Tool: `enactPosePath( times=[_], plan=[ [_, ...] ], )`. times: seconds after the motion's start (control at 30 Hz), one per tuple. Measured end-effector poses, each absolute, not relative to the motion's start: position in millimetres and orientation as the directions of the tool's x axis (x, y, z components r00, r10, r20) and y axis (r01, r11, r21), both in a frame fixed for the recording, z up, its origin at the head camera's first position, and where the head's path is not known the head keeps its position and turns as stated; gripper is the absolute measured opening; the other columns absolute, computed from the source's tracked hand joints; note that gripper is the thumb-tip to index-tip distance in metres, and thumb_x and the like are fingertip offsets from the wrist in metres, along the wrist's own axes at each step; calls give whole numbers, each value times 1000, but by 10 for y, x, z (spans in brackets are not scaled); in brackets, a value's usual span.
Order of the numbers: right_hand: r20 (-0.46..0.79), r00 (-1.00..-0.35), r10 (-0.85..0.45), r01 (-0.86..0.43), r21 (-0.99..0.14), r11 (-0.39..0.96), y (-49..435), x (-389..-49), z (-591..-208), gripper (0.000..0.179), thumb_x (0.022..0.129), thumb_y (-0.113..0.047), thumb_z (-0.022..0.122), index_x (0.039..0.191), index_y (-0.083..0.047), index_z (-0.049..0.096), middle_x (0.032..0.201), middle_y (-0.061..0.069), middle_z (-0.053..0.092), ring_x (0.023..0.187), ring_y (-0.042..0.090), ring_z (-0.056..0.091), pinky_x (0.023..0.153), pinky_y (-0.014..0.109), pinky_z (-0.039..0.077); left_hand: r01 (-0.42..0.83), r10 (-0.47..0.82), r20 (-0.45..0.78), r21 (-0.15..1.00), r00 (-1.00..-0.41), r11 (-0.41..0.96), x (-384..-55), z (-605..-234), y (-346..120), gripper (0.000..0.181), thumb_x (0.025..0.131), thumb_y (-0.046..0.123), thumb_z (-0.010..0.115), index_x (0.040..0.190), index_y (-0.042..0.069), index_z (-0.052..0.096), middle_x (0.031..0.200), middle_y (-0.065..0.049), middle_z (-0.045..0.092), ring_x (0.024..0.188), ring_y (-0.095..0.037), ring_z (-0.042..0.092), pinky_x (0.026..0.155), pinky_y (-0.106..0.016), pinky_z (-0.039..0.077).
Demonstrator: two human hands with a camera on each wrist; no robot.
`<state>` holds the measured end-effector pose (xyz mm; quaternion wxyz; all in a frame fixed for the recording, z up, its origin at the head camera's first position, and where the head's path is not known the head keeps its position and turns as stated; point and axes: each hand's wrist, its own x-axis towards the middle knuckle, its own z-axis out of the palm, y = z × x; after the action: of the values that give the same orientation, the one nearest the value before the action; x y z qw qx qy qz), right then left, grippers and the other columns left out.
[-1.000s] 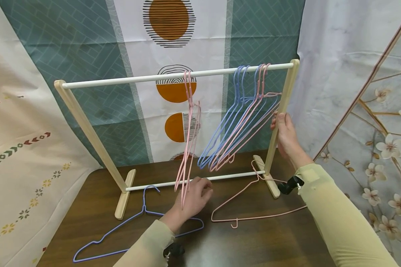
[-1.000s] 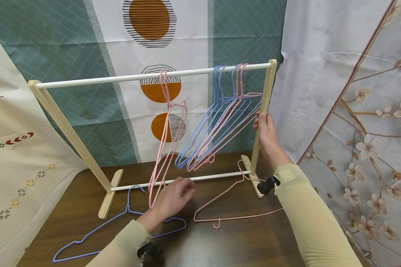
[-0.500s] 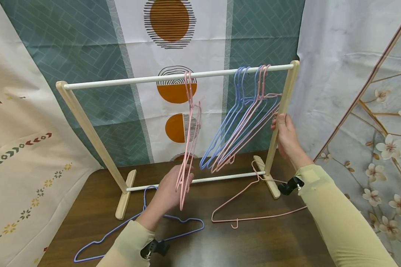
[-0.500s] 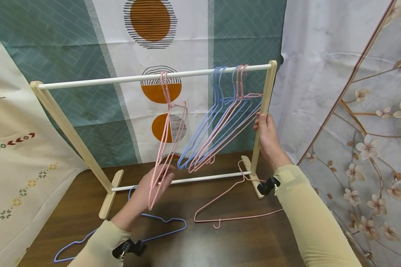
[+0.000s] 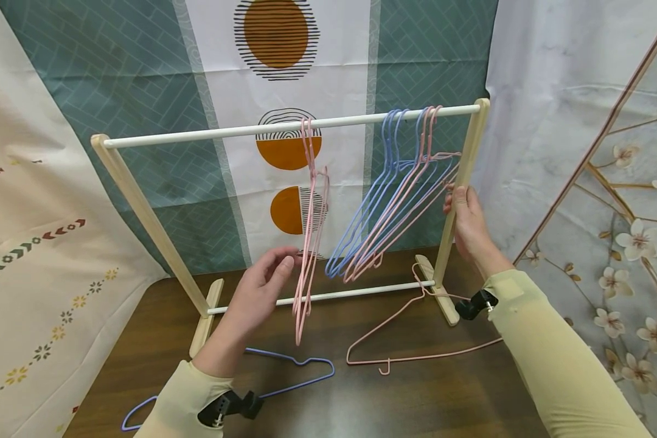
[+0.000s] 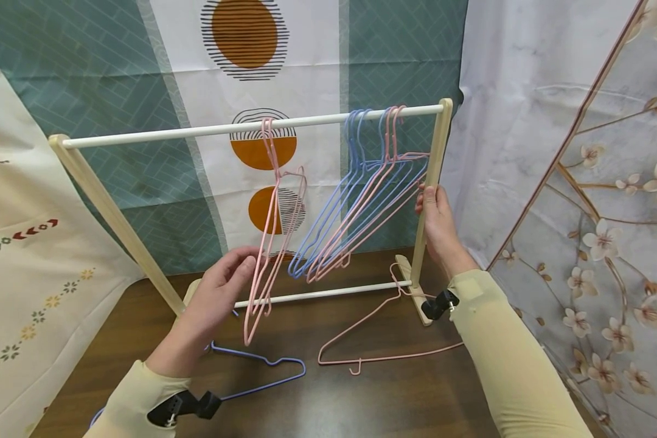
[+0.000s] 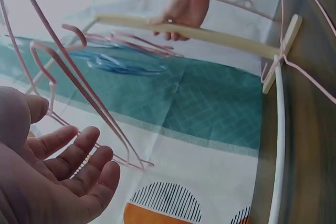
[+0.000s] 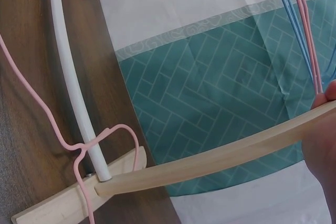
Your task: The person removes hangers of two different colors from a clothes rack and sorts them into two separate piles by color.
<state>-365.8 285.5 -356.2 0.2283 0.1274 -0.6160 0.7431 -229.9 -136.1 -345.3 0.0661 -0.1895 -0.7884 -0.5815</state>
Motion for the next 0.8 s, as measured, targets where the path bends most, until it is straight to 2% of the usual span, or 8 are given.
enactPosePath(
  times=[0.13,0.37,0.47,0.6,0.7,0.8],
  plan=[
    [463,-868,181,-488,-862,-134,2855,-3650,-3559,41,117,-40,42,138,-5,48,105,2,46,99,16,47,95,25,38,347,238,300,918,-924,191,-2280,-3432,-1343,35,119,21,55,146,0,62,136,-18,70,129,-29,64,111,-31,48],
    [459,-870,180,-483,-868,-116,2841,-3633,-3547,42,117,-41,42,138,-5,49,105,1,46,97,16,47,93,24,39,311,231,284,947,-931,87,-2214,-3404,-1303,37,120,28,51,141,1,65,126,-15,72,110,-25,70,92,-34,60],
    [455,-872,179,-479,-870,-120,2839,-3629,-3545,42,117,-41,41,138,-6,49,105,1,46,97,16,46,93,25,39,297,227,277,953,-933,54,-2176,-3370,-1292,39,120,31,50,140,1,66,121,-14,73,103,-27,73,75,-36,62],
    [454,-873,179,-477,-872,-113,2840,-3620,-3542,42,117,-41,40,138,-6,48,106,1,46,98,15,46,94,26,38,292,267,281,956,-922,0,-2130,-3321,-1279,38,120,29,50,140,-1,63,104,-18,68,75,-36,75,55,-36,56],
    [459,-870,180,-482,-869,-111,2843,-3613,-3539,42,117,-41,41,138,-6,48,105,1,46,98,16,46,94,26,38,314,297,298,949,-907,5,-2117,-3300,-1268,33,119,23,54,140,-2,62,105,-20,66,73,-35,73,58,-34,56],
    [462,-868,185,-486,-866,-119,2842,-3612,-3543,42,117,-41,42,138,-5,49,104,2,46,98,16,47,94,26,38,323,299,297,945,-907,43,-2106,-3295,-1254,31,115,15,61,140,-2,63,118,-20,68,94,-31,71,72,-34,61]
  ],
)
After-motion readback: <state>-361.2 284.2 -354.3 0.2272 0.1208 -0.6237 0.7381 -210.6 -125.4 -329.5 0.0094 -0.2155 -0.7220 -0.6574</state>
